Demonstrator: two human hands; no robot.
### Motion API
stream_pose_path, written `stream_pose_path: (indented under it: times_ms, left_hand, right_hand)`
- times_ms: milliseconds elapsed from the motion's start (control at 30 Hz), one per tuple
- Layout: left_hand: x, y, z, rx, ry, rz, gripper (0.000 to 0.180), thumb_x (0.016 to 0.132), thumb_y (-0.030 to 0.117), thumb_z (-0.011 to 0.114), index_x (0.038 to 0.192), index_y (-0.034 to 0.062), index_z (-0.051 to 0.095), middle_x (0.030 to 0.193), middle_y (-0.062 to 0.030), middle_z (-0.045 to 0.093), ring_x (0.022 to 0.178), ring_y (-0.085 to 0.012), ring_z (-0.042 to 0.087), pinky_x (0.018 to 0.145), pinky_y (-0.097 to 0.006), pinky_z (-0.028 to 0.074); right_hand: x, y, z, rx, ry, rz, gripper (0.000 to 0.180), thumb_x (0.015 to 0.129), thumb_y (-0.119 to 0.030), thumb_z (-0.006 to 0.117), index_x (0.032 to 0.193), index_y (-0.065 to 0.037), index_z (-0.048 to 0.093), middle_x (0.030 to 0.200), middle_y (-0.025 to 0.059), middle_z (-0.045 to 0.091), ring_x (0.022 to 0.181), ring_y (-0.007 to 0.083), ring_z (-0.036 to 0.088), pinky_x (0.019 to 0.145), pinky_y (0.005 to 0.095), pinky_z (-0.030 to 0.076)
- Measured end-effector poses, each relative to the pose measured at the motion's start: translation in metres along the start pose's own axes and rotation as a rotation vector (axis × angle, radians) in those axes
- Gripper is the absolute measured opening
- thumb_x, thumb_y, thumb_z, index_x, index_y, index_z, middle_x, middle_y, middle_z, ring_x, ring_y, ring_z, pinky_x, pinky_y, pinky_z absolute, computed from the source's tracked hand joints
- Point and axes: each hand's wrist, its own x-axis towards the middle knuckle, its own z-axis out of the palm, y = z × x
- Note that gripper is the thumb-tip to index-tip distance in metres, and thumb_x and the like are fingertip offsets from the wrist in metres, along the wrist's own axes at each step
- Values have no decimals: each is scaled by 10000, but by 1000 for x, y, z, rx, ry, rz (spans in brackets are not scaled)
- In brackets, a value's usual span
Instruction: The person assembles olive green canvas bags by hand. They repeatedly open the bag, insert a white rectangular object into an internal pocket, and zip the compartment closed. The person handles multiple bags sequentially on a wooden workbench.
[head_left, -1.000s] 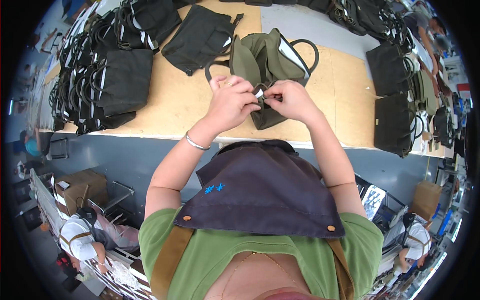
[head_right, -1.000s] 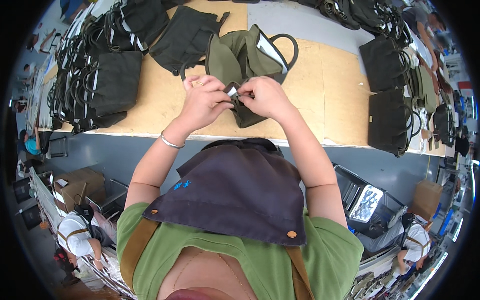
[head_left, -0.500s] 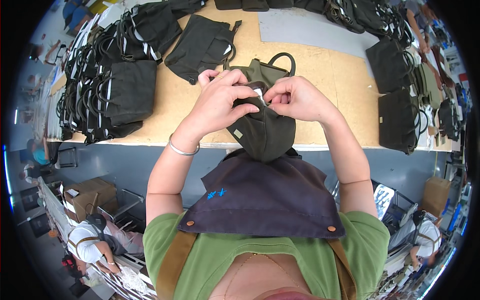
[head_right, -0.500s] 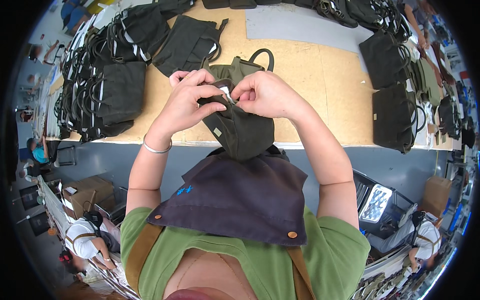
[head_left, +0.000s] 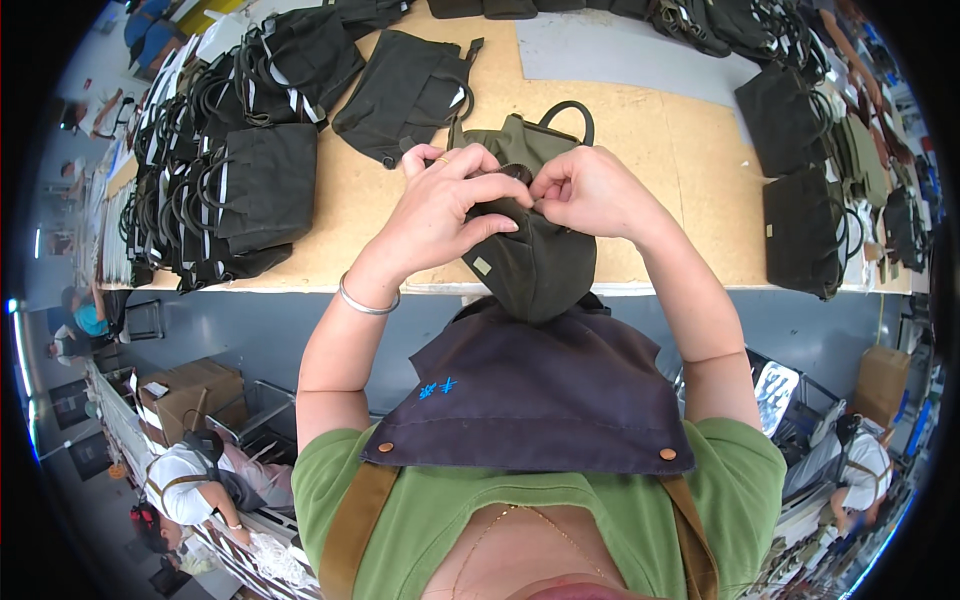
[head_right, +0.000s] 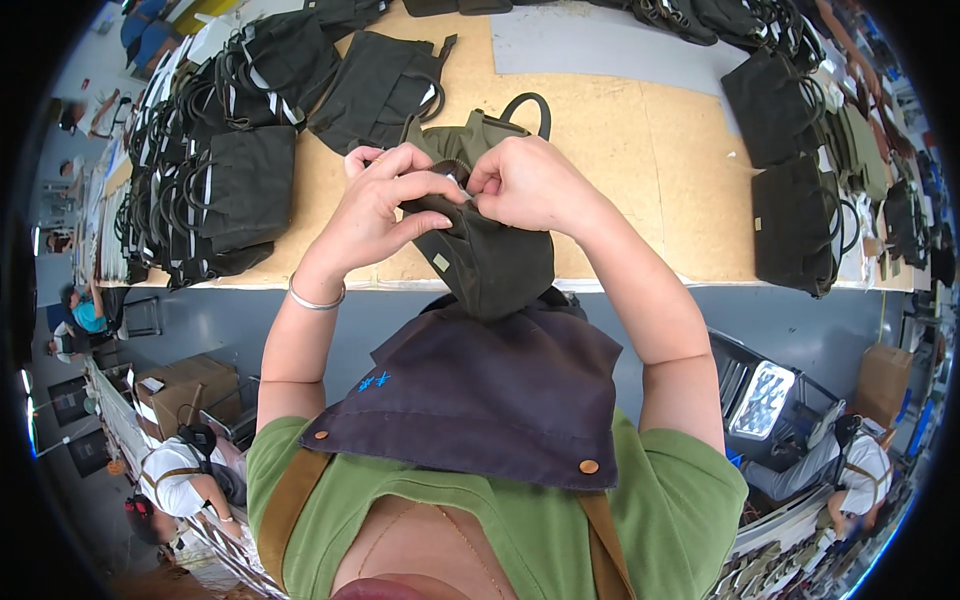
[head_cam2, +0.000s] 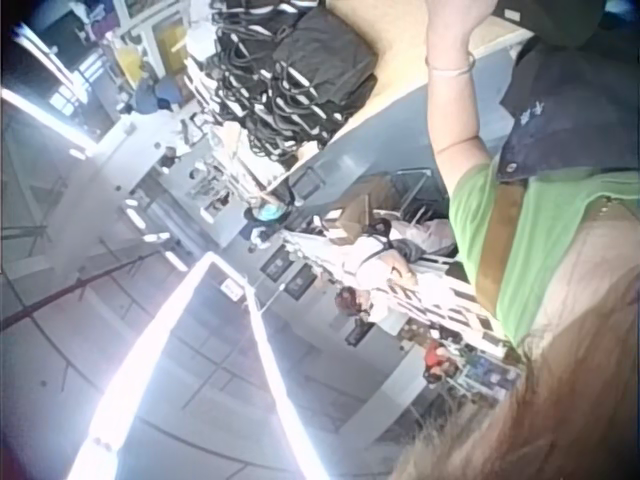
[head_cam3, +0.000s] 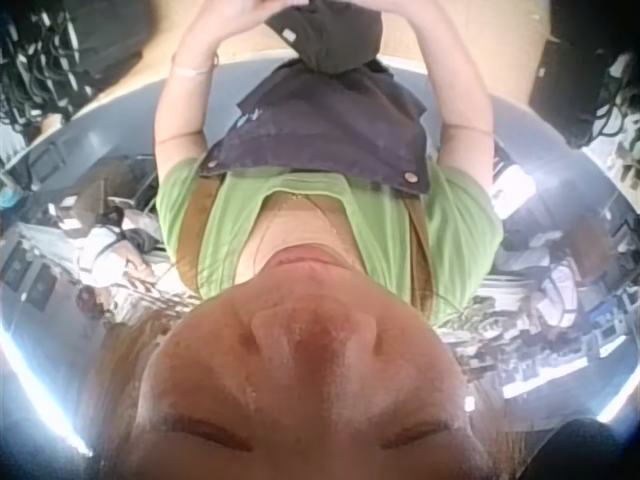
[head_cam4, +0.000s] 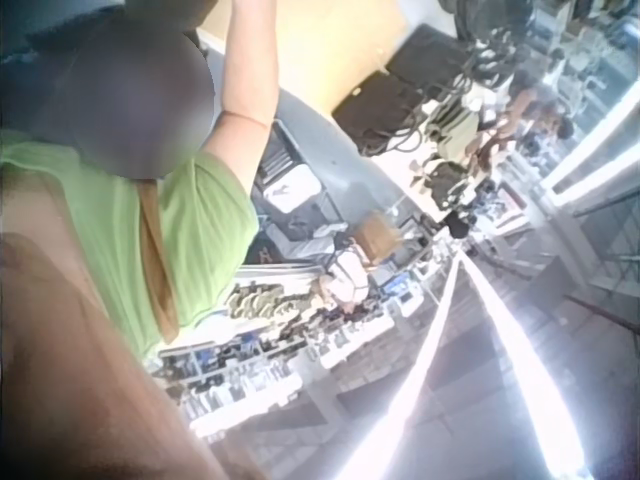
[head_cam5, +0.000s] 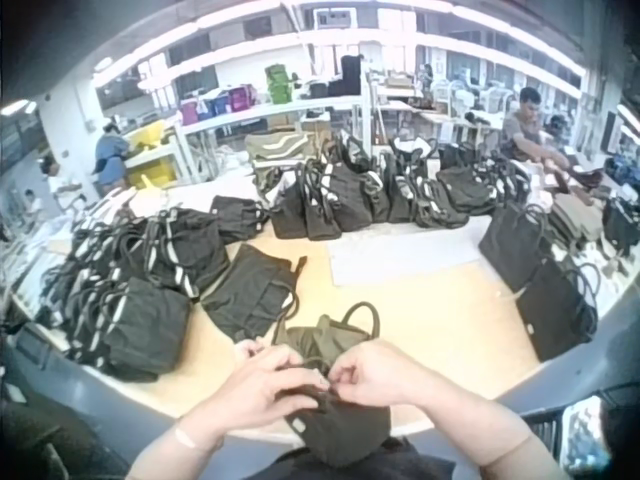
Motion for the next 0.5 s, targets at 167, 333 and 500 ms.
stream_pose_path:
  times_ms: [167, 333, 500]
  left_hand:
    - [-5, -8, 6, 50, 29, 2, 164, 715, 211, 793, 862, 180, 730, 873, 34, 528, 827, -126, 506, 876, -353, 235]
    - [-2, -13, 6, 69, 22, 13, 187, 712, 264, 793, 828, 136, 722, 931, 1, 562, 903, -164, 538, 873, -398, 259]
    - [1, -9, -2, 61, -48, 6, 209, 722, 262, 784, 820, 91, 713, 949, -11, 567, 942, -192, 527, 901, -412, 259]
  right_hand:
    - [-2, 1, 0, 133, -33, -29, 169, 702, -91, 690, 849, -18, 727, 713, 106, 679, 661, 182, 656, 643, 298, 520]
    - [-3, 7, 5, 135, -44, -178, 128, 748, -2, 671, 869, -10, 710, 757, 34, 649, 672, 105, 605, 603, 249, 486]
    - [-5, 6, 7, 179, -58, -180, 132, 778, -23, 660, 900, -28, 711, 825, 96, 670, 747, 214, 647, 688, 328, 513]
